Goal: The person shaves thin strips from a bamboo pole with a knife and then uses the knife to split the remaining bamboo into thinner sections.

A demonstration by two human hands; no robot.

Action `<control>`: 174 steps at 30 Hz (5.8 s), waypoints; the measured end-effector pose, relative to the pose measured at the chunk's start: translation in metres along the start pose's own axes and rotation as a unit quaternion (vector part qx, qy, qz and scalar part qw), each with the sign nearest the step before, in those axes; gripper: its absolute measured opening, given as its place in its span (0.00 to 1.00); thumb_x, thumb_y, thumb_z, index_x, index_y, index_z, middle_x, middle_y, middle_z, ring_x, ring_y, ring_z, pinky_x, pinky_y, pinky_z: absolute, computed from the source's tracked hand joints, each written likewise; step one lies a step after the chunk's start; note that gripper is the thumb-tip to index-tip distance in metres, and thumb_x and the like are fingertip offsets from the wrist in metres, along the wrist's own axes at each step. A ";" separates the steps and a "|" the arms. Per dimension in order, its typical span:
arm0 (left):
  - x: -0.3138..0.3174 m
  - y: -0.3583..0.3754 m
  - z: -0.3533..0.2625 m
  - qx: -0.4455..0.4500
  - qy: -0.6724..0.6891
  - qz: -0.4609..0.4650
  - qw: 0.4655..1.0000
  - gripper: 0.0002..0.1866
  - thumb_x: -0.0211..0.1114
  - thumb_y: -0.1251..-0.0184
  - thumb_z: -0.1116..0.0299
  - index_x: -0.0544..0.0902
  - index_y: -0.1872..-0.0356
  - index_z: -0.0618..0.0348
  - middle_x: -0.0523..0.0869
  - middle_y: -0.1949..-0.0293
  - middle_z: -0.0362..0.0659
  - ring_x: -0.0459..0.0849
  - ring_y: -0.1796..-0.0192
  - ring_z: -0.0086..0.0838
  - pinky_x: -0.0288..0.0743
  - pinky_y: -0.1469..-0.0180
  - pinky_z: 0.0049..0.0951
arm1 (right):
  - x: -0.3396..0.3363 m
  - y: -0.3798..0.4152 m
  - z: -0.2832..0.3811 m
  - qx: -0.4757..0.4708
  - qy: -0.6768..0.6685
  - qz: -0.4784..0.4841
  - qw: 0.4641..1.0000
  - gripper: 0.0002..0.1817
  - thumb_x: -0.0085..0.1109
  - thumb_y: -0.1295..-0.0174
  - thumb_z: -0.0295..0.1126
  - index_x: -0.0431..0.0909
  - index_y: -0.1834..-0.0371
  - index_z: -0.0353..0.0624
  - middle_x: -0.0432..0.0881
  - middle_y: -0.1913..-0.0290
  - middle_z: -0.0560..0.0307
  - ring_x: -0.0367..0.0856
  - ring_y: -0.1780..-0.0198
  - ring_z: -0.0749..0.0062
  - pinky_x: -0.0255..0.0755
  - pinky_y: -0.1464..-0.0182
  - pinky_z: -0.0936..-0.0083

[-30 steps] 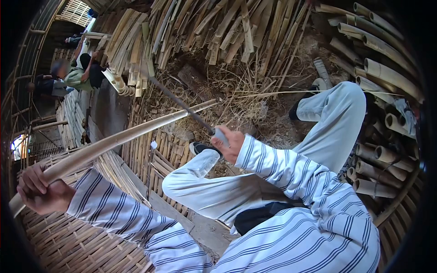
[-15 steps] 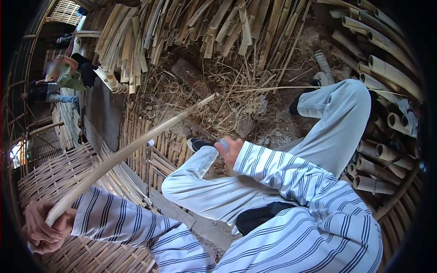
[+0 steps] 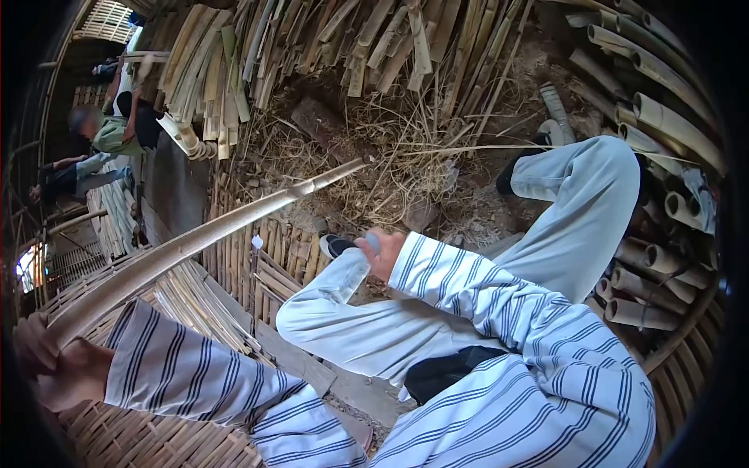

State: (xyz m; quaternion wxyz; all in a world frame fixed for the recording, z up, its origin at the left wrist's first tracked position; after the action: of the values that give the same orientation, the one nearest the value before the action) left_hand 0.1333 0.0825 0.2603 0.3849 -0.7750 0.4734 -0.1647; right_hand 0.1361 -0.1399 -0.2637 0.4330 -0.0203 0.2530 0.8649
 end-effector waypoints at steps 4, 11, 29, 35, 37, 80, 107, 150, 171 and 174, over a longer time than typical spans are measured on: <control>0.013 0.007 -0.002 0.035 -0.135 -0.134 0.981 0.14 0.44 0.37 0.72 0.57 0.83 0.50 0.54 0.84 0.35 0.50 0.84 0.19 0.46 0.80 0.19 | 0.020 -0.037 -0.097 0.148 0.021 0.042 0.988 0.31 0.43 0.36 0.59 0.78 0.56 0.37 0.80 0.60 0.28 0.78 0.51 0.38 0.69 0.46 0.51; 0.045 0.019 -0.004 0.056 -0.269 -0.207 0.939 0.14 0.41 0.37 0.75 0.56 0.82 0.49 0.53 0.84 0.34 0.49 0.83 0.19 0.46 0.80 0.21 | -0.014 0.008 0.011 0.007 0.017 0.016 1.000 0.30 0.44 0.35 0.59 0.79 0.64 0.40 0.80 0.71 0.31 0.81 0.64 0.37 0.75 0.58 0.50; -0.025 0.013 -0.001 -0.003 -0.018 -0.088 0.996 0.15 0.45 0.38 0.75 0.57 0.84 0.50 0.55 0.84 0.36 0.55 0.82 0.20 0.49 0.79 0.21 | 0.014 -0.041 -0.069 0.078 0.102 -0.038 0.991 0.34 0.49 0.39 0.60 0.78 0.59 0.33 0.81 0.68 0.31 0.81 0.61 0.36 0.75 0.56 0.51; -0.007 0.021 -0.007 0.025 -0.081 -0.153 0.985 0.17 0.46 0.40 0.74 0.54 0.86 0.47 0.53 0.85 0.36 0.52 0.83 0.20 0.47 0.79 0.22 | 0.030 -0.055 -0.171 0.220 0.130 -0.029 0.966 0.37 0.43 0.38 0.61 0.81 0.60 0.30 0.81 0.60 0.30 0.78 0.52 0.36 0.70 0.45 0.54; -0.008 0.023 -0.007 0.020 -0.160 -0.202 0.966 0.18 0.46 0.37 0.71 0.53 0.86 0.46 0.52 0.85 0.35 0.51 0.84 0.20 0.47 0.80 0.23 | 0.042 -0.046 -0.153 0.235 0.095 -0.011 0.967 0.37 0.43 0.38 0.61 0.82 0.62 0.31 0.81 0.60 0.30 0.77 0.51 0.35 0.68 0.44 0.54; -0.010 0.009 0.015 -0.037 0.246 0.043 0.968 0.14 0.55 0.42 0.71 0.61 0.83 0.48 0.58 0.89 0.32 0.56 0.89 0.15 0.54 0.85 0.15 | 0.022 -0.071 -0.167 0.238 0.081 -0.014 0.968 0.41 0.44 0.43 0.67 0.80 0.53 0.33 0.78 0.52 0.27 0.76 0.46 0.38 0.67 0.40 0.57; -0.161 0.160 -0.075 0.067 -0.019 -0.451 0.890 0.18 0.49 0.36 0.65 0.56 0.85 0.45 0.59 0.87 0.35 0.59 0.83 0.22 0.55 0.80 0.21 | -0.086 0.005 0.021 -0.105 -0.322 -0.260 0.904 0.14 0.68 0.43 0.35 0.71 0.65 0.40 0.77 0.78 0.60 0.78 0.80 0.76 0.71 0.79 0.79; 0.084 0.360 0.258 -0.509 -0.157 -0.372 0.761 0.36 0.64 0.41 0.52 0.58 0.40 0.62 0.59 0.42 0.52 0.64 0.43 0.38 0.60 0.40 0.44 | -0.296 -0.099 0.064 -0.137 -0.651 -0.101 0.740 0.11 0.69 0.46 0.26 0.77 0.66 0.31 0.83 0.69 0.49 0.85 0.66 0.64 0.80 0.59 0.71; 0.226 0.111 0.156 -0.264 0.042 0.020 0.964 0.28 0.59 0.35 0.51 0.68 0.42 0.62 0.76 0.45 0.48 0.72 0.40 0.30 0.64 0.40 0.33 | -0.270 -0.090 0.067 -0.144 -0.342 -0.188 0.909 0.20 0.78 0.57 0.33 0.78 0.65 0.37 0.84 0.69 0.58 0.83 0.72 0.72 0.80 0.66 0.75; 0.264 0.069 0.141 -0.232 0.093 0.124 0.960 0.28 0.50 0.29 0.48 0.71 0.43 0.64 0.78 0.46 0.50 0.74 0.40 0.34 0.66 0.40 0.37 | -0.255 -0.075 0.090 -0.198 -0.319 -0.131 0.918 0.26 0.81 0.64 0.36 0.78 0.63 0.40 0.84 0.66 0.56 0.84 0.65 0.71 0.80 0.59 0.72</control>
State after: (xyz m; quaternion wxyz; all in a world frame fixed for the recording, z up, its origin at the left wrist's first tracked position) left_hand 0.3104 -0.0998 0.0881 0.1666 -0.7594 0.6247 -0.0729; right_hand 0.3692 -0.2496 -0.1517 0.5869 0.1383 -0.0799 0.7938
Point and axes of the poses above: each hand's wrist, its own y-axis away from the middle knuckle, its own x-axis out of the palm, z = x × y, the point moved 8 cm from there along -y, towards the middle knuckle
